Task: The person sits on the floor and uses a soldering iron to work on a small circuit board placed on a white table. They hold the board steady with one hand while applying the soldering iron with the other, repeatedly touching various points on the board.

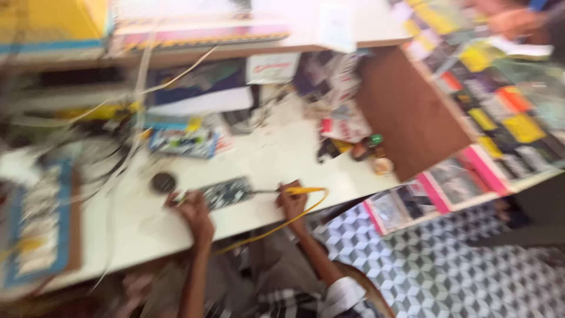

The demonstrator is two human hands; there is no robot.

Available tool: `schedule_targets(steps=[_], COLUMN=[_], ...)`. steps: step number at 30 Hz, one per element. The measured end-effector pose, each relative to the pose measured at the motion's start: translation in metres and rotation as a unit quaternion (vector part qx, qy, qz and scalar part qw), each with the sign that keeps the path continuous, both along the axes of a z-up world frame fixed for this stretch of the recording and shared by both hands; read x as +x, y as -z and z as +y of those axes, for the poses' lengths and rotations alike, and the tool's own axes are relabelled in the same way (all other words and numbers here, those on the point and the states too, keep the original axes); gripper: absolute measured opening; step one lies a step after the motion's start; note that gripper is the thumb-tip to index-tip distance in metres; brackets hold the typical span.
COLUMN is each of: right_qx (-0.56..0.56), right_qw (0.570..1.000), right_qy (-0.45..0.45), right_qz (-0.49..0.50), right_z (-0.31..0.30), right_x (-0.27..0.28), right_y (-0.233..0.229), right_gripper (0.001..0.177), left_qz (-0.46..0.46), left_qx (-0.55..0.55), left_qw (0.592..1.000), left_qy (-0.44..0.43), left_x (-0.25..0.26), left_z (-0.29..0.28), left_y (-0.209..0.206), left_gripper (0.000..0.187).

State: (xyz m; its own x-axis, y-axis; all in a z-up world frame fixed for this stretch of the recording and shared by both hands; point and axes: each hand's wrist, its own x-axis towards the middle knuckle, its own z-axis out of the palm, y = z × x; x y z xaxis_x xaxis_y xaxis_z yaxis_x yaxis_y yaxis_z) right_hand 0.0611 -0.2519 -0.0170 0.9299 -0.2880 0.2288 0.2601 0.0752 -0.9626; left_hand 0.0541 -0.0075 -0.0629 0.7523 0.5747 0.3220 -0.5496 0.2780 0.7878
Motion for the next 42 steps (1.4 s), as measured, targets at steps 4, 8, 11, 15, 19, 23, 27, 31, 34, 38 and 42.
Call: schedule_targets(steps=[4, 8, 11, 15, 19, 23, 27, 31, 34, 38, 42], right_qx=[-0.007, 0.009, 0.017, -0.002, 0.032, 0.025, 0.04, 0.067, 0.027, 0.016, 0.006], right_qw=[1.0, 1.0, 0.999, 1.0, 0.999, 0.999, 0.999, 0.997, 0.998, 0.999, 0.999], right_qy=[-0.004, 0.002, 0.003, -0.001, -0.01, -0.017, -0.009, -0.005, 0.003, -0.004, -0.008], right_qz=[0.027, 0.022, 0.033, 0.029, 0.006, 0.024, 0.028, 0.035, 0.052, 0.041, 0.044], right_z=[0.012, 0.011, 0.012, 0.015, 0.01, 0.017, 0.011, 0.009, 0.012, 0.014, 0.015], right_x=[-0.032, -0.018, -0.023, -0.019, -0.021, -0.026, -0.019, -0.019, -0.021, -0.025, -0.028], right_y=[0.001, -0.019, -0.018, -0.013, -0.017, -0.023, -0.022, -0.019, -0.022, -0.03, -0.034], right_gripper=[0.024, 0.023, 0.023, 0.025, 0.024, 0.025, 0.025, 0.023, 0.024, 0.024, 0.024], left_qz=[0.068, 0.029, 0.033, 0.039, 0.007, 0.038, 0.026, 0.05, 0.042, 0.031, 0.044], left_qx=[-0.001, 0.013, 0.042, 0.029, 0.035, 0.032, -0.021, -0.017, -0.001, 0.026, 0.037], left_qw=[0.997, 0.997, 0.996, 0.996, 0.996, 0.996, 0.997, 0.997, 0.996, 0.995, 0.995], left_qy=[0.036, 0.074, 0.076, 0.077, 0.084, 0.071, 0.071, 0.056, 0.079, 0.086, 0.078], left_x=[-0.05, -0.02, -0.021, -0.028, -0.021, -0.029, -0.028, -0.034, -0.036, -0.036, -0.037], left_z=[0.02, 0.01, 0.01, 0.016, 0.007, 0.013, 0.011, 0.016, 0.016, 0.014, 0.013], left_y=[-0.003, -0.031, -0.036, -0.029, -0.029, -0.036, -0.04, -0.042, -0.046, -0.049, -0.048], left_gripper=[0.031, 0.025, 0.031, 0.029, 0.028, 0.029, 0.032, 0.029, 0.027, 0.024, 0.021])
